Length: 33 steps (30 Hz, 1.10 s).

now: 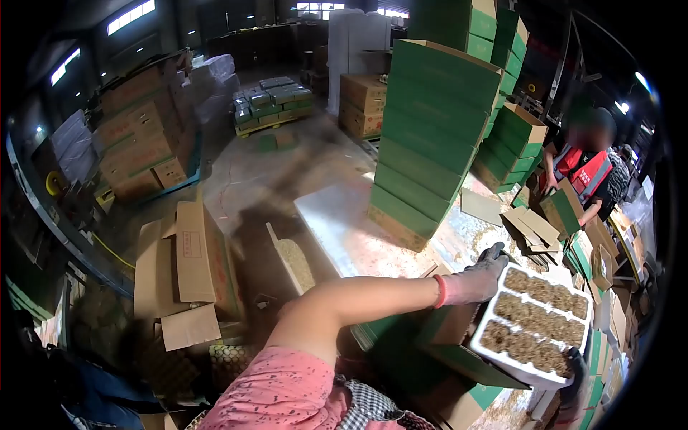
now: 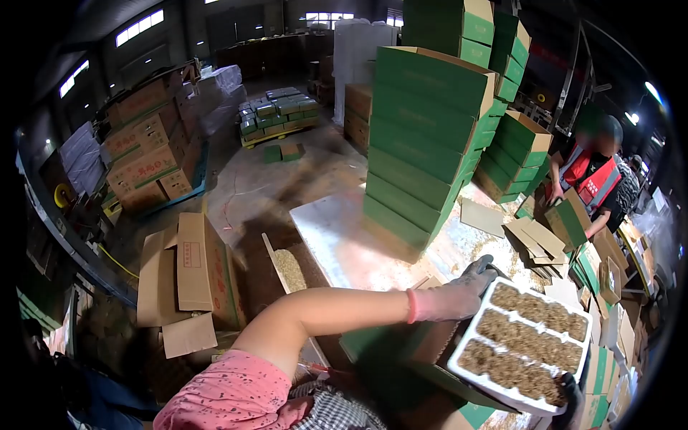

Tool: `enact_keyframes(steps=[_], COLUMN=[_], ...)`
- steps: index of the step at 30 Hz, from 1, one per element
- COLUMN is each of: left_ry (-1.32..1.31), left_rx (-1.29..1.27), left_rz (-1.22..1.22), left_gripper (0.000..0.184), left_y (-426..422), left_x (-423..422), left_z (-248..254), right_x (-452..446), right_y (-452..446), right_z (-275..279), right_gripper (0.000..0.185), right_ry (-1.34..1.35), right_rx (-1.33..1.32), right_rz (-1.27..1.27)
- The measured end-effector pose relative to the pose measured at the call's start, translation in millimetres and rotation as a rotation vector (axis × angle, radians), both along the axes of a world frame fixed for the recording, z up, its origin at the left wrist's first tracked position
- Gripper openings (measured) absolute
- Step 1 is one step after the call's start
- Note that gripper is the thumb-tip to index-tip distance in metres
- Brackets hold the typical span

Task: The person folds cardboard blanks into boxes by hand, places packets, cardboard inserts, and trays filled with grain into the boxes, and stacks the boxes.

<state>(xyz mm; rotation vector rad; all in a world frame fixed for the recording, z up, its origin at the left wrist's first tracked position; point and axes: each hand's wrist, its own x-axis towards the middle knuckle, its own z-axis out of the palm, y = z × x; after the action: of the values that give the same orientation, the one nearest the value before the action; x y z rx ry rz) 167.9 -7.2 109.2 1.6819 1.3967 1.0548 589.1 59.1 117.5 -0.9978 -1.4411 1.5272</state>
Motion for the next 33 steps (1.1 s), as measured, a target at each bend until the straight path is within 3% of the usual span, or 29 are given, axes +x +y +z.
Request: enact_keyframes(steps=[5, 7, 9, 10, 11, 13, 14, 15, 17, 18, 19, 21, 23, 24, 25, 26, 27, 28, 29, 30, 31, 32, 33], left_ry=[0.029, -0.007, -0.076, -0.062, -0.060, -0.214, -0.277, -0.272, -0.198, -0.208, -0.203, -0.027, -0.021, 0.086, -0.222, 0.089, 0.203, 0.247, 0.306, 0.293, 0.087, 0.172, 0.054], left_rx=[-0.023, -0.018, -0.041, -0.015, -0.022, -0.103, -0.113, -0.120, -0.065, -0.064, -0.063, 0.054, 0.122, 0.232, 0.075, -0.086, -0.234, -0.229, 0.067, 0.083, 0.045, 0.176, 0.152], left_rz=[-0.020, 0.034, -0.007, 0.000, -0.001, -0.014, -0.023, -0.021, -0.038, -0.033, -0.031, 0.001, -0.076, -0.079, -0.077, 0.192, 0.249, 0.324, 0.309, 0.303, 0.323, 0.208, 0.157], left_gripper=[0.056, 0.053, 0.054, 0.056, 0.056, 0.056, 0.056, 0.056, 0.056, 0.056, 0.056, 0.053, 0.041, 0.048, 0.054, 0.056, 0.052, 0.043, 0.035, 0.036, 0.036, 0.036, 0.034], left_y=[19.0, 18.2, 12.6, 10.2, 8.9, 7.2, 3.0, 4.8, 8.7, 6.2, 8.0, 7.4, 6.2, -2.1, -13.7, -24.1, -33.6, -30.9, -32.5, -23.8, -13.8, -2.7, 17.8], left_x=[9.2, 5.5, -4.7, -7.1, -11.2, -19.2, -19.5, -22.1, -26.1, -27.8, -31.0, -38.4, -58.1, -66.5, -68.7, -64.5, -60.2, -65.7, -48.4, -48.3, -37.9, -35.0, -50.2], left_z=[6.1, -4.1, -12.1, -16.6, -19.5, -19.9, -15.6, -16.1, -21.0, -20.1, -26.2, -32.3, -47.4, -39.3, -38.6, -16.6, 5.3, 3.1, 26.3, 27.9, 36.3, 44.3, 33.4], right_x=[-102.7, -84.0, -79.6, -142.2, -129.8, -109.9, -109.7, -114.7, -173.3, -203.0, -196.0, -194.3, -181.5, -160.0, -136.5, -117.2, -83.3, -54.5, -24.9, 10.8, 48.9, 86.9, 69.5], right_y=[-65.9, -37.7, -14.6, -64.2, -40.5, 1.6, 18.9, 29.8, 5.2, -7.4, 0.4, 5.4, -18.4, -27.4, -22.6, -19.0, -8.4, 5.5, 18.7, 33.5, 57.5, 80.0, 64.8], right_z=[44.4, 12.2, -14.1, 41.8, 20.5, -19.7, -35.2, -42.1, 10.0, 11.4, -27.6, -48.9, -18.7, -11.0, 3.2, 21.9, 20.3, 8.8, -15.1, -39.9, -120.8, -199.6, -191.4], right_gripper=[0.054, 0.053, 0.058, 0.061, 0.065, 0.063, 0.064, 0.053, 0.040, 0.038, 0.057, 0.057, 0.055, 0.051, 0.043, 0.037, 0.037, 0.041, 0.040, 0.040, 0.037, 0.035, 0.033], right_ry=[-0.120, -0.242, -0.373, -0.331, -0.351, -1.026, -1.235, -1.464, -1.539, -1.919, -1.987, -2.011, -1.757, -1.355, -0.999, -0.634, -0.488, -0.430, -0.343, -0.587, -0.987, -1.383, -0.707], right_rx=[-0.067, -0.207, -0.213, -0.290, -0.345, 0.152, 0.364, 0.545, 0.104, 0.314, 0.647, 0.705, 0.808, 1.128, 1.174, 1.241, 1.050, 0.975, 0.743, 0.585, 0.755, 0.928, 0.412], right_rz=[-0.032, -0.011, 0.114, 0.104, 0.244, 0.364, 0.540, 0.600, 0.827, 0.898, 0.862, 0.882, 0.619, 0.376, 0.209, 0.092, -0.218, -0.533, -0.674, -0.700, -0.736, -0.817, -0.626])
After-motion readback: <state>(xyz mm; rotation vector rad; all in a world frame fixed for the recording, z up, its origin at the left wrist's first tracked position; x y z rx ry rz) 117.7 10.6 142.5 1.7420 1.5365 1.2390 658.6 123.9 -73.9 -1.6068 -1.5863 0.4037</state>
